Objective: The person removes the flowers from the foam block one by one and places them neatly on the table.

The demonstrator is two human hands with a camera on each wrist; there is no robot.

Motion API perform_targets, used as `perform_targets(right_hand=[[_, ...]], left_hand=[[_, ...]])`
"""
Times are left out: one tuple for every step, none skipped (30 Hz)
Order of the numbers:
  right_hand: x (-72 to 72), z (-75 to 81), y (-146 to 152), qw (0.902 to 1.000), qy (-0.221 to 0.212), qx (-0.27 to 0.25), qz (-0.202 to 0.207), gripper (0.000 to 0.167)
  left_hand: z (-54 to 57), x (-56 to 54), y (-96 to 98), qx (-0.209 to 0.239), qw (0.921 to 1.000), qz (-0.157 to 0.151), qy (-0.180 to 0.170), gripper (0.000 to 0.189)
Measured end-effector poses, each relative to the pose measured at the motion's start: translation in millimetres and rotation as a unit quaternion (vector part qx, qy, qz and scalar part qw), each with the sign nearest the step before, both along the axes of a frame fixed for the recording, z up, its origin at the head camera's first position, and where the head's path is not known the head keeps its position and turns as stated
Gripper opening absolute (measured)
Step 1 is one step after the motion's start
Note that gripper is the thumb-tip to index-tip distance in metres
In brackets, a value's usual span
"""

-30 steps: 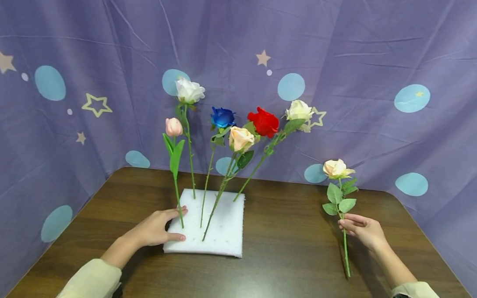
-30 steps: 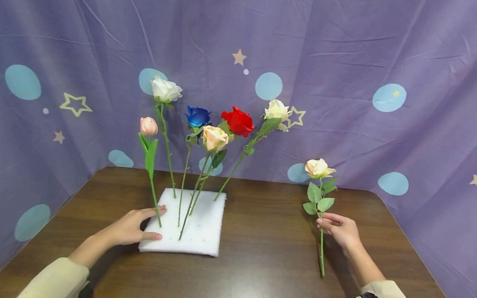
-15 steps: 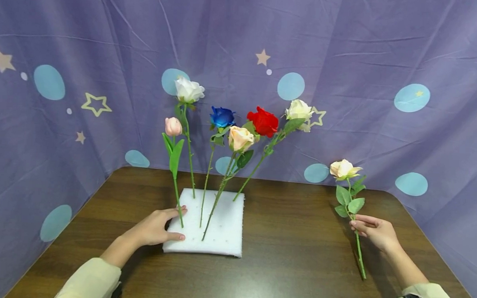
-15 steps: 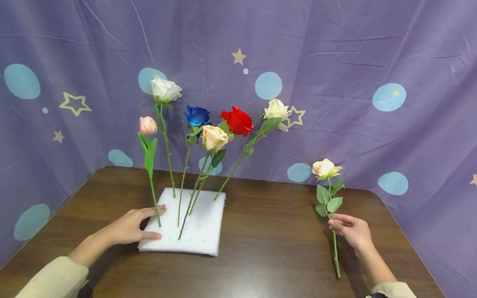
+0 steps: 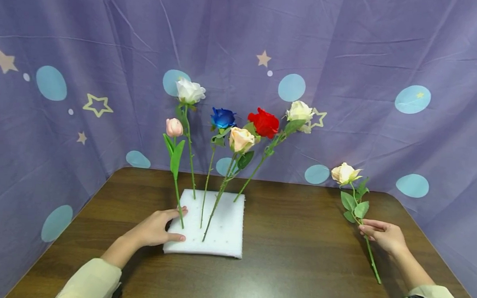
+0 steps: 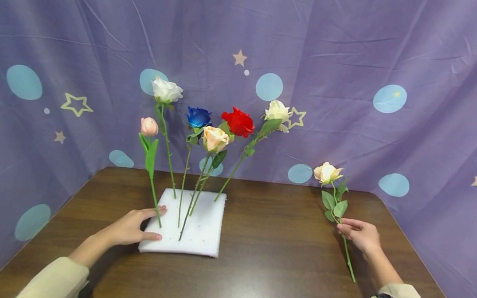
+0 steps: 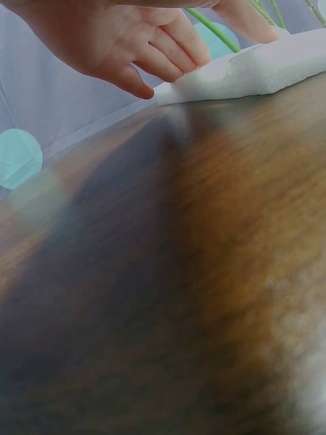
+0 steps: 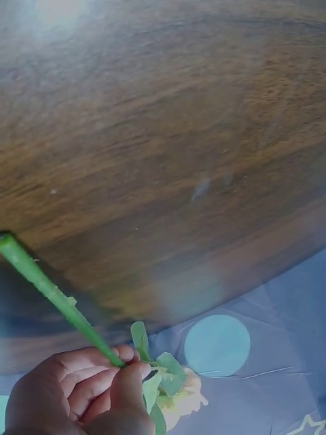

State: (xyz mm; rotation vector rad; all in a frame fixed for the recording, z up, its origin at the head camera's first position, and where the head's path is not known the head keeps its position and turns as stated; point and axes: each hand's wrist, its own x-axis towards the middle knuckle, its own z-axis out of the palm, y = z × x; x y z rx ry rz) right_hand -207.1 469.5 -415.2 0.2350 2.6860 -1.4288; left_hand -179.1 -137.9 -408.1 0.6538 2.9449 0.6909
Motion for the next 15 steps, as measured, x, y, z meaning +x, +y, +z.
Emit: perform_targets(right_hand=[[0.3,-0.1,0.7,1.0,-0.001,0.0,-0.002,0.055],[0.5,-0.2,1.3,1.0,-0.002,0.0,-0.004,0.054],[0.6,-0.5,1.9,1.0,-0.004,0.002,-0.007,0.054],[0.6,-0.6,2.7,0.9999,-0.007,0.003,-0.01,0.053],[0.7,-0.7,3.4,0.9999,-0.01,0.004,-0.013,0.053],[0.7,-0.7,4.0,0.9998,-0.014,0.006,-0.016,0.052],[0.8,-0.8,4.5,0.9997,-0.017,0.007,-0.018,0.052],[0.8,-0.8,5.1,0.9996,-0.02,0.009,-0.019,0.051],[0.7,-1.0,5.6,0.9995,-0.023,0.01,-0.021,0.051],[0.8,-1.1,6.0,0.9994,-0.024,0.009,-0.021,0.05],[0.9,-1.1,6.3,0.9994,-0.026,0.007,-0.021,0.049],[0.6,-1.5,6.8,0.9993,-0.029,0.003,-0.022,0.048],[0.5,-1.7,7.1,0.9993,-0.03,-0.001,-0.023,0.046],[0.3,-1.9,7.5,0.9992,-0.032,-0.003,-0.023,0.044],[0.2,-2.2,7.8,0.9992,-0.033,-0.007,-0.022,0.042]], left_hand=[[-0.1,0.1,0.0,0.0,1.0,0.0,0.001,0.077],[-0.1,0.1,-0.1,-0.001,1.0,0.0,0.002,0.076],[-0.2,0.0,-0.1,-0.002,1.0,0.001,0.003,0.076],[-0.2,0.0,-0.1,-0.001,1.0,0.001,0.003,0.076],[0.0,0.0,-0.1,-0.001,1.0,0.001,0.003,0.076],[0.1,0.1,0.0,-0.001,1.0,0.002,0.004,0.076],[0.3,0.2,0.0,-0.001,1.0,0.002,0.004,0.076],[0.5,0.4,0.1,-0.001,1.0,0.002,0.003,0.076],[0.8,0.6,0.1,-0.001,1.0,0.002,0.003,0.076],[1.2,0.9,0.2,0.0,1.0,0.001,0.003,0.076],[1.5,1.1,0.3,0.0,1.0,0.0,0.002,0.076],[1.8,1.3,0.3,0.0,1.0,0.0,0.002,0.076],[2.0,1.4,0.3,0.0,1.0,-0.001,0.001,0.076],[2.1,1.5,0.3,0.0,1.0,-0.001,0.001,0.076],[2.2,1.4,0.3,0.0,1.0,-0.002,0.002,0.076]])
